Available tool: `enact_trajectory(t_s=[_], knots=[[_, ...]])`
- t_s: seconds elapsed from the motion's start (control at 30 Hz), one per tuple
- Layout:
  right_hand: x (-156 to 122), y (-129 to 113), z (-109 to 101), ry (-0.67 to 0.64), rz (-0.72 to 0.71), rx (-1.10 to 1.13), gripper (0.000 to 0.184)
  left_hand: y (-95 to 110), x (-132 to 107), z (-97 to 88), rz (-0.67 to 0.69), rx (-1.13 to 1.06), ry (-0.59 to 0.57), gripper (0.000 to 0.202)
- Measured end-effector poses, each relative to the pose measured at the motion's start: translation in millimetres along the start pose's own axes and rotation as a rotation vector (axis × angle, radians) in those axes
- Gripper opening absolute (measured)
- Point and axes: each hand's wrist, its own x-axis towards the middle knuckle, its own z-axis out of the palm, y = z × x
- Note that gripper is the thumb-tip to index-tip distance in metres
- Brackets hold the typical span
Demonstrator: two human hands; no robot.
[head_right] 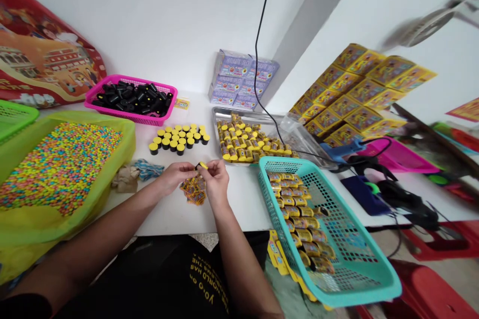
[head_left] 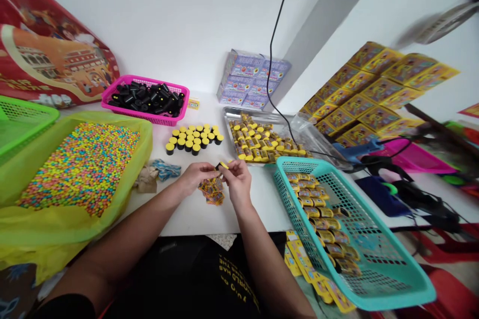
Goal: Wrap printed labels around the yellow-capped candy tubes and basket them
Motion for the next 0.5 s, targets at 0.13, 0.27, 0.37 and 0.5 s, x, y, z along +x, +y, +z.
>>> enact_trajectory(t_s=[0.13, 0.27, 0.37, 0.5], knots=[[-6, -1, -7, -0.122, 0.05, -0.028, 0.033, -1, -2, 3.6, -0.084, -0.142, -0.04, 0.045], [-8, -1, -16, -0.204, 0.052, -0.043, 0.028, -2, -4, 6.0, -0.108, -0.192, -0.071, 0.045], [-7, 2, -19, -0.165, 0.028, -0.014, 0.029, -3, -5, 6.4, -0.117, -0.178, -0.099, 0.044], [-5, 5, -20, -0.061, 0.022, 0.029, 0.031, -6, -5, 8.3, -0.114, -0.217, -0.107, 0.043]])
